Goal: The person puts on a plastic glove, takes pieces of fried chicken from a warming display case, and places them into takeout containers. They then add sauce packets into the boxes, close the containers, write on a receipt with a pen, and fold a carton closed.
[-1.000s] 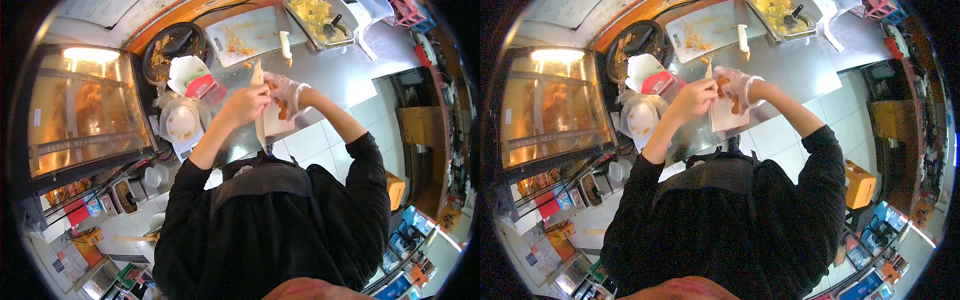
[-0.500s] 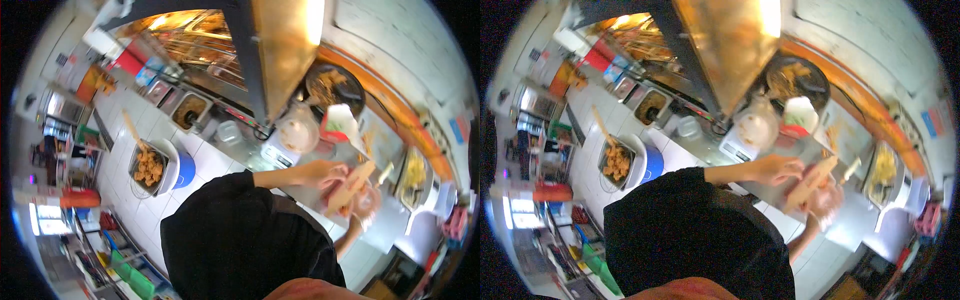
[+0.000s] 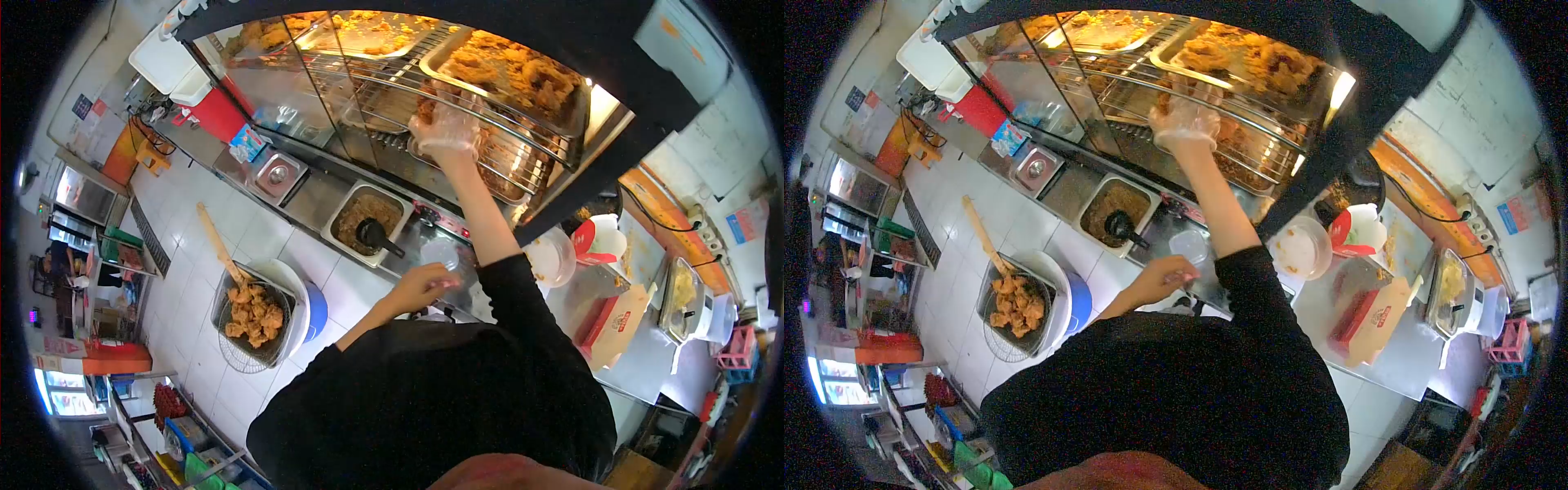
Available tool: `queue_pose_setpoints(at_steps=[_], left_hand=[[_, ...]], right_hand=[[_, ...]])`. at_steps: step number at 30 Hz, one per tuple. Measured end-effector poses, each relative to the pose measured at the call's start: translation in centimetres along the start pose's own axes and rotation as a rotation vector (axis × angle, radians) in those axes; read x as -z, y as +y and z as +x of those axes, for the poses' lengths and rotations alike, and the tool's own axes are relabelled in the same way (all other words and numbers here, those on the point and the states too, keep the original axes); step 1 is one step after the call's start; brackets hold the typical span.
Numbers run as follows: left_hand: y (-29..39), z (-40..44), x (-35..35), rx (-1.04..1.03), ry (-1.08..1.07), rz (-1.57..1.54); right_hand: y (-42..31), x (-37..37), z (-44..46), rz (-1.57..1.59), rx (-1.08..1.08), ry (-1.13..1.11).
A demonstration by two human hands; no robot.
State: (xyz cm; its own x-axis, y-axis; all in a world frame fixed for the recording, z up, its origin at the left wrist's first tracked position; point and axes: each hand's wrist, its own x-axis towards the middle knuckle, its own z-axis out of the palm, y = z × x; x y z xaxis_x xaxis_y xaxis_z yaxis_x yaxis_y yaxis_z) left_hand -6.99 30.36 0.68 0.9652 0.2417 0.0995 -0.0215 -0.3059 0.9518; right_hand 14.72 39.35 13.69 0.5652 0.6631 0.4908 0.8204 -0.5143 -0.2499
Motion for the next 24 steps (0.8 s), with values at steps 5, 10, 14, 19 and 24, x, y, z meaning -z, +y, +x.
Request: queue_pose_setpoints(at_steps=[5, 10, 14, 19, 24], left_hand=[[-1.6, -3.3, 5.2, 0.088, 0.183, 0.002], [-2.1, -3.6, 7.5, 0.051, 0.194, 0.046], [-2.7, -3.1, 8.0, 0.044, 0.17, 0.031], [-2.6, -1.6, 7.4, 0.029, 0.048, 0.1], [-3.0, -0.5, 6.5, -0.004, 0.146, 0.067]], right_hand=[[-3.3, 0.5, 3.2, -0.186, -0.198, -0.352], [0.7, -2.8, 5.7, -0.149, -0.029, -0.772], [-1.4, 0.3, 4.5, -0.223, 0.05, -0.438], [1.4, -1.5, 4.5, -0.173, 0.208, -0.343], [2.4, -2.5, 2.1, 0.363, 0.054, 0.138]])
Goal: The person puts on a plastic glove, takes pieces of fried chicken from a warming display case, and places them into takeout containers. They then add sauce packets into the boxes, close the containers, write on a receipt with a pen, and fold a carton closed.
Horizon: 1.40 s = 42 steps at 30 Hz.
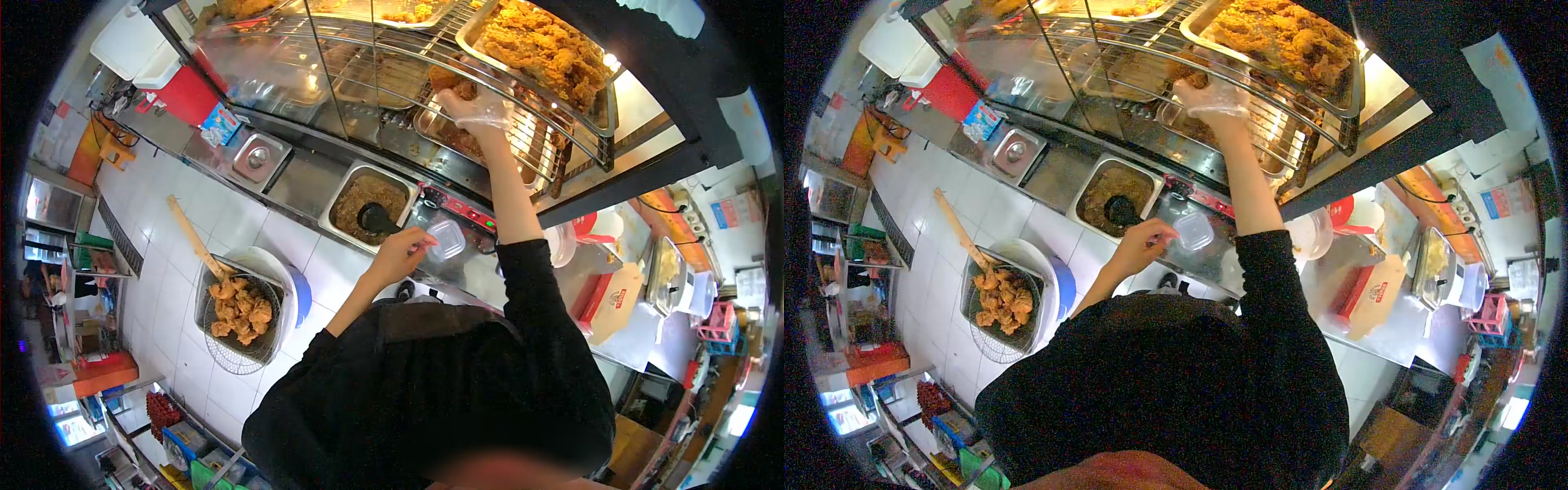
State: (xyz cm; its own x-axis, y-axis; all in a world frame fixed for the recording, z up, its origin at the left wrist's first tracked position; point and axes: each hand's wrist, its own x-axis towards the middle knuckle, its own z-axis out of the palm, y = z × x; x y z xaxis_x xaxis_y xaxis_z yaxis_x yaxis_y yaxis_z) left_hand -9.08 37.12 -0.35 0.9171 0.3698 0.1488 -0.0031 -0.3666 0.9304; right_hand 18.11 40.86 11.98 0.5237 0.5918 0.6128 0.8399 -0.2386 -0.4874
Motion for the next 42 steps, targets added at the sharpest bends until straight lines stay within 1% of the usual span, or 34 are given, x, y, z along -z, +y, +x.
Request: queue_pose_setpoints(at_steps=[2, 4, 5, 6, 7, 8, 9, 10, 11, 12, 13, 14, 15, 17, 19, 20, 22, 24, 25, 27, 28, 30, 31, 34, 37, 38, 40, 42], left_hand=[[0.0, 0.1, -0.3, 0.012, 0.009, -0.002], [0.5, 0.5, -0.3, 0.033, 0.005, -0.03], [0.5, 0.8, -0.4, 0.013, 0.046, -0.026], [0.5, 1.0, -0.5, -0.011, 0.084, -0.022], [0.6, 1.1, -0.8, -0.033, 0.115, -0.021], [0.6, 1.2, -0.9, -0.042, 0.179, -0.005], [0.3, 1.4, -1.4, -0.012, 0.267, -0.005], [-0.4, 1.9, -1.8, -0.084, 0.349, 0.019], [-0.4, 2.2, -2.5, -0.129, 0.422, -0.01], [0.1, 2.7, -3.1, -0.167, 0.445, -0.022], [-2.3, 3.4, -4.5, -0.248, 0.541, -0.046], [-3.0, 3.3, -5.5, -0.105, 0.562, -0.071], [1.6, 4.4, -7.4, -0.157, 0.529, -0.168], [1.7, 5.2, -10.3, -0.444, 0.364, 0.207], [4.6, 7.1, -15.9, -0.756, -0.022, 0.296], [7.9, 7.3, -19.8, -0.747, -0.204, 0.253], [14.4, 7.7, -27.4, -0.709, -0.523, 0.199], [20.0, 9.1, -34.4, -0.747, -0.697, 0.192], [21.3, 10.5, -37.2, -0.773, -0.772, 0.334], [22.5, 11.8, -41.6, -0.799, -0.933, 0.608], [22.5, 12.4, -43.0, -0.784, -0.944, 0.595], [21.5, 14.1, -43.6, -0.746, -0.958, 0.577], [20.8, 14.6, -43.7, -0.755, -0.936, 0.533], [19.7, 15.1, -43.9, -0.768, -0.876, 0.438], [19.6, 14.9, -43.5, -0.75, -0.815, 0.407], [19.3, 15.0, -43.5, -0.747, -0.778, 0.397], [19.0, 15.6, -43.3, -0.727, -0.724, 0.367], [18.9, 15.7, -43.1, -0.7, -0.668, 0.359]], right_hand=[[0.6, -0.3, -1.3, 0.164, -0.069, 0.11], [0.0, 1.1, -2.4, 0.248, -0.075, 0.069], [-0.6, 2.3, -3.0, 0.288, -0.078, 0.056], [-1.8, 3.7, -4.1, 0.454, -0.145, 0.017], [0.0, 2.3, -5.7, 0.561, -0.29, -0.02], [-1.9, 4.7, -6.9, 0.564, -0.071, 0.113], [-0.5, 4.3, -7.8, 0.678, 0.13, 0.199], [-1.5, 6.0, -9.5, 0.76, 0.035, 0.123], [0.3, 7.4, -11.3, 0.548, 0.206, 0.087], [0.0, 9.6, -13.5, 0.667, 0.107, -0.046], [0.8, 10.6, -16.2, 1.072, 0.014, -0.167], [1.4, 12.1, -18.8, 1.303, 0.019, -0.213], [1.6, 15.8, -21.0, 1.292, -0.052, -0.252], [4.8, 20.8, -25.8, 1.433, 0.092, -0.03], [7.2, 28.3, -31.8, 1.583, -0.076, 0.318], [7.7, 33.0, -33.7, 1.486, -0.196, 0.487], [9.5, 40.2, -38.5, 1.281, -0.579, 0.863], [13.3, 44.8, -43.6, 1.023, -0.376, 0.9], [15.8, 46.3, -45.7, 0.875, -0.425, 0.913], [17.6, 48.6, -47.4, 0.89, -0.778, 0.652], [19.4, 48.3, -47.1, 0.881, -0.87, 0.562], [22.0, 47.1, -45.8, 0.823, -0.943, 0.325], [23.1, 46.3, -44.9, 0.774, -0.918, 0.184], [25.8, 43.7, -42.7, 0.106, -0.949, -0.229], [25.1, 45.4, -42.1, -0.123, -0.885, -0.428], [24.8, 47.0, -41.8, -0.025, -0.915, -0.417], [25.3, 49.8, -43.1, 0.282, -1.05, -0.307], [25.7, 50.6, -42.5, 0.431, -1.082, -0.259]])
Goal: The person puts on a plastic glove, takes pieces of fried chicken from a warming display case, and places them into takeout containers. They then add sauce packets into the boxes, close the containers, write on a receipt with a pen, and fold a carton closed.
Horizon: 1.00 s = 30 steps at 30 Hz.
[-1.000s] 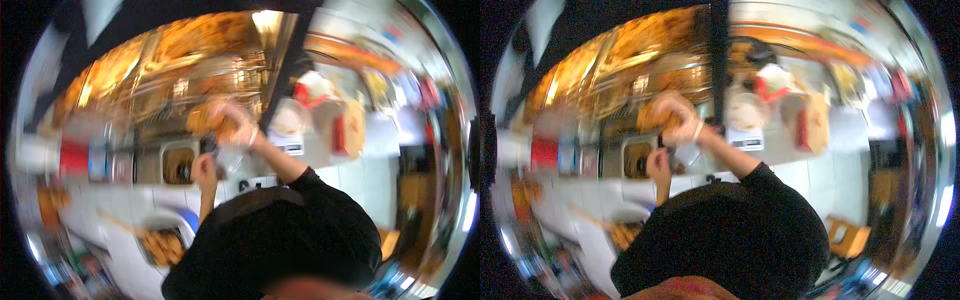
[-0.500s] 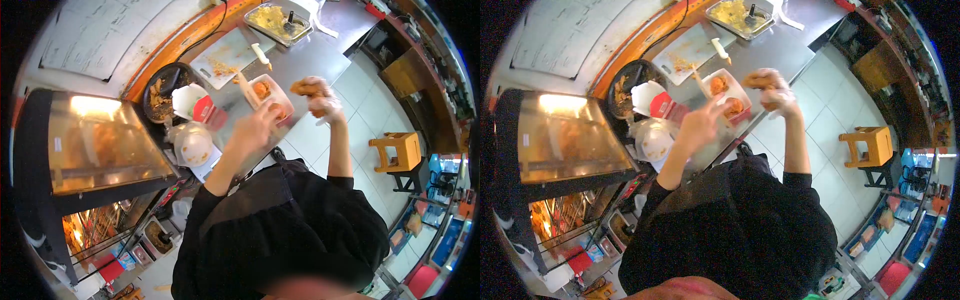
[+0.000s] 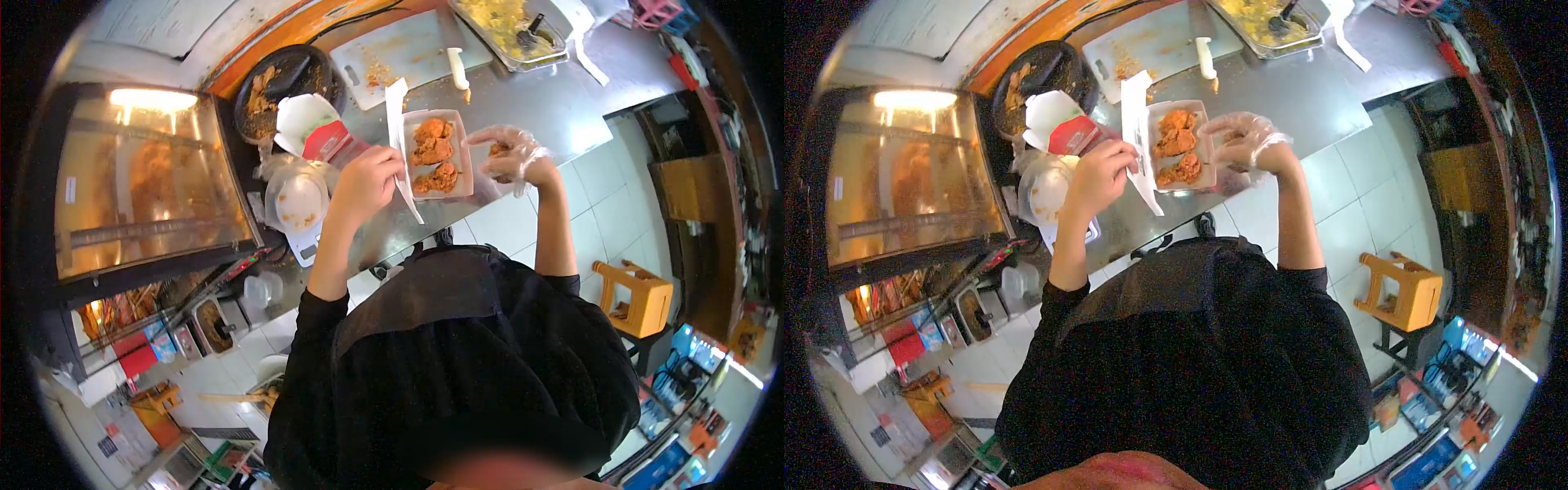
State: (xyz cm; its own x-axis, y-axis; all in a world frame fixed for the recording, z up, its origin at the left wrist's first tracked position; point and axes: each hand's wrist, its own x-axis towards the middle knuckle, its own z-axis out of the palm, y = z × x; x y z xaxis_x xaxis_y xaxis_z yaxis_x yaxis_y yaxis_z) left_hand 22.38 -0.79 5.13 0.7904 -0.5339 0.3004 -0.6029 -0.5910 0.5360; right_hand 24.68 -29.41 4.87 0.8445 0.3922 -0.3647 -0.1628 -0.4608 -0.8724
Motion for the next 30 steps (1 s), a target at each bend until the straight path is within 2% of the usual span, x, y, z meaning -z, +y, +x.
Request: queue_pose_setpoints(at_steps=[2, 5, 8, 10, 12, 15, 16, 19, 21, 23, 25, 27, 28, 29, 30], left_hand=[[-0.3, -0.4, -0.1, 0.043, 0.008, -0.029], [0.3, -0.3, -0.2, 0.096, 0.07, -0.059], [-0.3, -0.6, -0.2, 0.235, 0.172, -0.021], [-1.6, -1.0, -0.2, 0.248, 0.209, -0.036], [-1.6, -1.3, 0.0, 0.246, 0.211, -0.043], [-1.3, -1.3, 0.1, 0.282, 0.169, -0.04], [-1.2, -1.4, 0.2, 0.307, 0.154, -0.012], [-0.4, -1.5, 0.5, 0.345, 0.155, 0.104], [0.7, -0.8, 0.6, 0.316, 0.223, 0.226], [2.3, -0.1, 0.7, 0.271, 0.256, 0.176], [3.1, 0.5, 0.2, 0.239, 0.346, 0.062], [3.2, 0.7, -0.2, 0.22, 0.378, 0.154], [3.3, 0.6, -0.5, 0.224, 0.397, 0.228], [3.3, 0.5, -0.7, 0.229, 0.415, 0.301], [3.0, 0.1, -1.0, 0.301, 0.35, 0.229]], right_hand=[[-0.9, 0.0, 0.7, -0.027, 0.057, -0.026], [-1.5, -5.5, 4.7, -0.848, 0.274, -0.055], [-0.4, -7.0, 5.7, -0.991, 0.241, -0.158], [2.5, -5.2, 7.0, -0.749, 0.152, -0.305], [2.0, -2.8, 6.3, -0.647, 0.268, -0.351], [0.3, -1.4, 6.6, -0.223, 0.2, -0.072], [-0.6, -1.3, 7.1, -0.14, 0.013, 0.045], [2.4, -0.2, 8.6, 0.767, 0.155, 0.026], [2.4, -0.5, 8.8, 1.189, 0.142, -0.182], [2.8, -0.7, 8.9, 1.502, 0.082, -0.486], [3.1, -0.9, 8.9, 1.512, 0.119, -0.459], [1.1, -1.6, 7.5, 1.49, 0.168, -0.379], [1.1, -1.9, 8.2, 1.32, 0.144, -0.161], [0.4, -2.2, 8.5, 0.938, 0.194, -0.019], [-0.6, -2.5, 8.5, 0.552, 0.236, 0.113]])
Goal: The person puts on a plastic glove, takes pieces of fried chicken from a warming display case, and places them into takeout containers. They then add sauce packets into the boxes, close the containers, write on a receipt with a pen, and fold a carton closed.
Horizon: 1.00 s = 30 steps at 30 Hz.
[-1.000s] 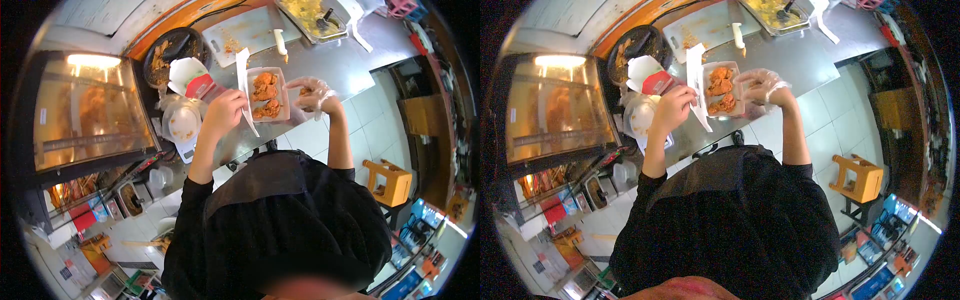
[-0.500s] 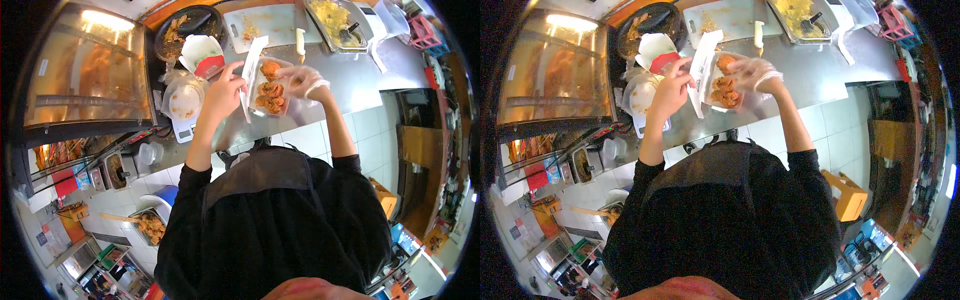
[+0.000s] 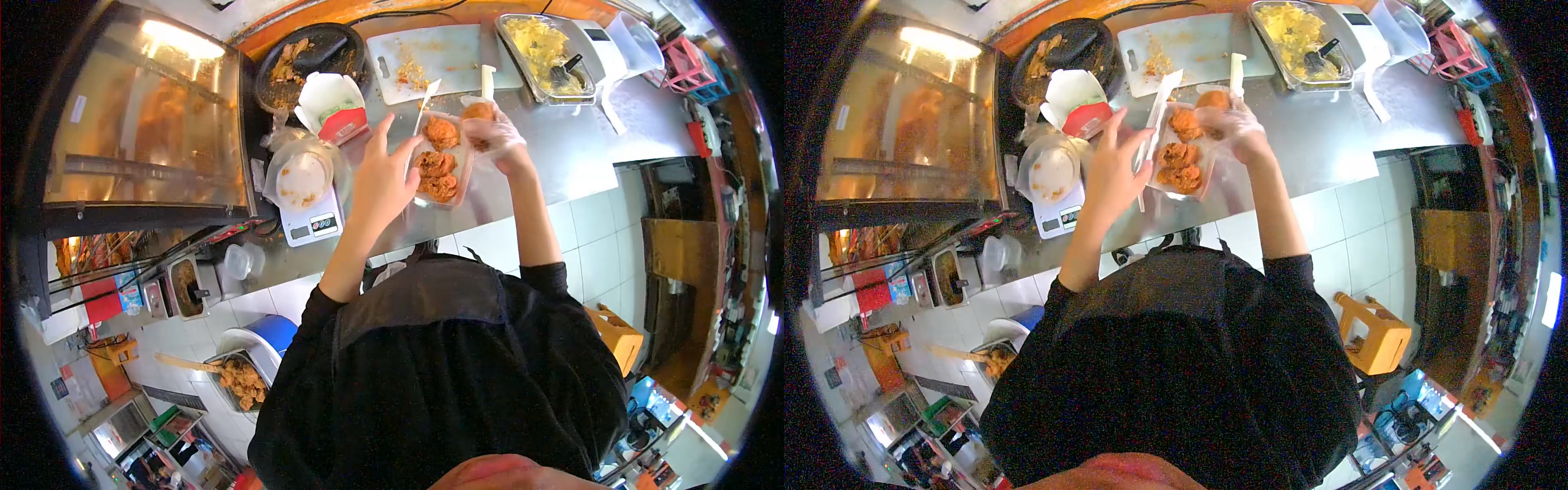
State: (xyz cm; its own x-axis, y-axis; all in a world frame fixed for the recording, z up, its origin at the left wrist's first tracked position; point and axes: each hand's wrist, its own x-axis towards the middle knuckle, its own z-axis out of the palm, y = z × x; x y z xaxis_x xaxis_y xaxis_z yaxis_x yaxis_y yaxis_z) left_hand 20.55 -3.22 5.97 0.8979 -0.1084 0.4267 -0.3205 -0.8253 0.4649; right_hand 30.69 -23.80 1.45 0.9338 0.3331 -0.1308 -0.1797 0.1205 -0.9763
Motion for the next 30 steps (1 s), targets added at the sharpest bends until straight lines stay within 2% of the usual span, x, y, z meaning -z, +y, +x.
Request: queue_pose_setpoints(at_steps=[1, 2, 5, 6, 9, 10, 13, 14, 17, 21, 25, 27, 30], left_hand=[[-0.6, -0.5, -0.5, 0.074, -0.083, -0.048], [-1.1, -1.0, -0.8, 0.145, -0.166, -0.098], [-2.8, -0.9, -1.5, 0.171, -0.172, -0.196], [-2.9, -1.0, -1.4, 0.166, -0.168, -0.201], [-3.4, -1.0, -0.9, 0.16, -0.161, -0.218], [-3.4, -1.1, -0.9, 0.163, -0.169, -0.229], [-3.1, -1.1, -0.7, 0.191, -0.21, -0.225], [-3.1, -0.9, -0.7, 0.196, -0.216, -0.22], [-3.6, -1.0, -0.8, 0.163, -0.206, -0.227], [-4.2, -1.2, -1.0, 0.161, -0.213, -0.254], [-4.6, -1.4, -2.5, 0.122, -0.194, -0.266], [-4.6, -1.3, -2.7, 0.13, -0.182, -0.263], [-4.4, -1.4, -2.7, 0.149, -0.164, -0.273]], right_hand=[[-0.2, -0.6, 0.3, -0.393, 0.084, 0.06], [-0.1, -0.6, 1.6, -0.848, 0.105, 0.012], [0.2, -3.2, 2.5, -1.498, 0.138, -0.152], [2.1, -3.2, 2.6, -1.589, 0.278, -0.047], [2.0, -3.8, 1.3, -1.486, 0.629, 0.108], [-1.2, -5.8, 1.0, -1.682, 0.359, -0.196], [2.7, -9.3, -0.4, -1.757, 0.039, -0.356], [2.6, -10.6, -0.6, -1.793, 0.003, -0.368], [5.3, -9.8, 1.0, -1.969, 0.256, -0.499], [4.9, -10.3, 2.5, -1.9, 0.06, -0.639], [9.9, -8.7, 3.8, -1.927, 0.014, -0.517], [15.6, -6.2, 6.2, -1.831, -0.005, -0.561], [14.3, -5.1, 6.1, -1.81, -0.036, -0.661]])
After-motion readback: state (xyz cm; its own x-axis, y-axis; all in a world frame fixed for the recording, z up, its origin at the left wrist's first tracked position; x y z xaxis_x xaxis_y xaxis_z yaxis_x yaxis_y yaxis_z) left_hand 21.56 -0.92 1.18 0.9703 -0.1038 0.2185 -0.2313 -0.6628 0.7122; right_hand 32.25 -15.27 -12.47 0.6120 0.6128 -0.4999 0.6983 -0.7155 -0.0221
